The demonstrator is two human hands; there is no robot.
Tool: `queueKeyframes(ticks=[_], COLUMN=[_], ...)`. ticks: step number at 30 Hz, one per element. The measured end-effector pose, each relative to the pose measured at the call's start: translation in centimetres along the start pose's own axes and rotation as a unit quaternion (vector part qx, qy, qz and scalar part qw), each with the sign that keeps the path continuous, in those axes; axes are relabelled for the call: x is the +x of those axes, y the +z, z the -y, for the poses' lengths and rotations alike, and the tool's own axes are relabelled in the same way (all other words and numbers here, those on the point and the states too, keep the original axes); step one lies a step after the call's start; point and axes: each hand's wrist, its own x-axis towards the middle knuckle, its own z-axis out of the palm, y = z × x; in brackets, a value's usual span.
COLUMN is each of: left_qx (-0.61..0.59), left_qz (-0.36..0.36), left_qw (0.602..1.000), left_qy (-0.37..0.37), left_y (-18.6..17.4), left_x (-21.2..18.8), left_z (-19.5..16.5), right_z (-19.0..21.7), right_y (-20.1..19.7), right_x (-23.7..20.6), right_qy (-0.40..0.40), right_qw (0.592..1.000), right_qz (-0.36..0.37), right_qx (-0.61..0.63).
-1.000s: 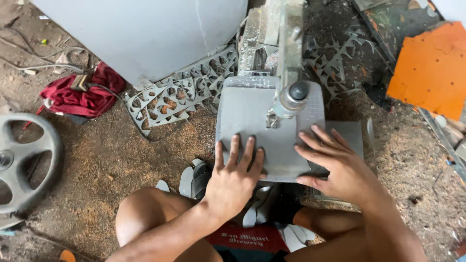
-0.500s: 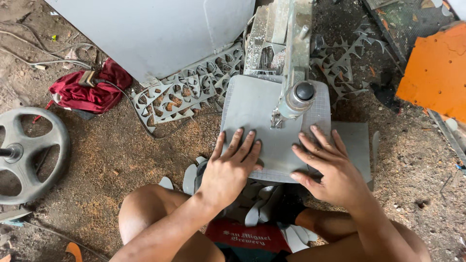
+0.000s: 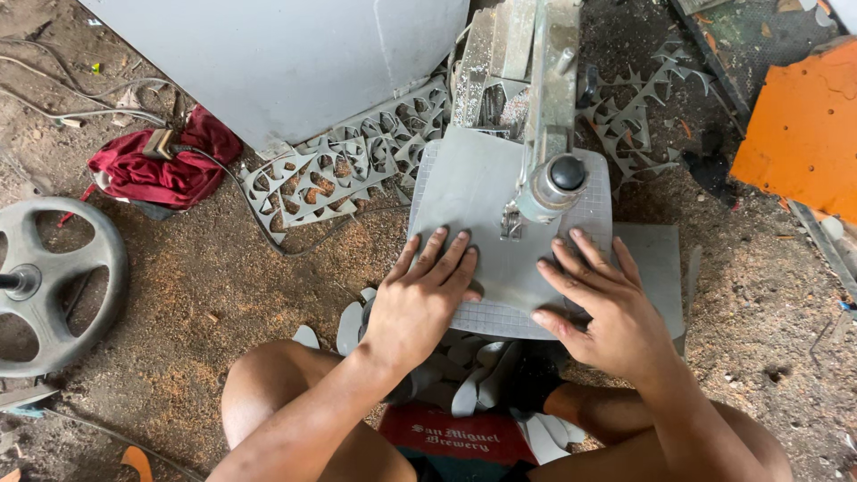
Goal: The person uses a vertical cutting machine to cut out multiple sole-shaped pieces from a large gray sheet. They guide the sheet through the blade, rotate it to follow curved outlines, and remove the cut pieces as they are completed.
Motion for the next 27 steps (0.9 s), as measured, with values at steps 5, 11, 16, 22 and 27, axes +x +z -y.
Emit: queueKeyframes(ticks=[5, 11, 16, 22, 27], left_qx=[-0.006, -0.01, -0.008, 0.006, 0.007], left_qz=[-0.001, -0.009, -0.01, -0.013, -0.012], left_qw=[1.0, 1.0, 1.0, 1.0, 1.0], left_qy=[-0.006, -0.008, -0.008, -0.005, -0.008], left_y=[0.1, 0.4, 0.5, 0.7, 0.8], left_x=[0.3, 0.7, 0.8, 1.1, 1.3], left_z=[0.3, 0.4, 0.5, 0.5, 0.6], right_z=[0.0, -0.2, -0.3, -0.7, -0.9], right_y=[0.0, -0.4, -0.3, -0.2, 0.1], right_x=[0.4, 0.9, 1.2, 1.2, 1.2], right_qy=[-0.001, -0.004, -0.006, -0.009, -0.006], right_qw=[1.0, 1.0, 1.0, 1.0, 1.0], right_qz=[0.004, -0.006, -0.011, -0.014, -0.015], right_qx=[-0.009, -0.001, -0.005, -0.007, -0.012])
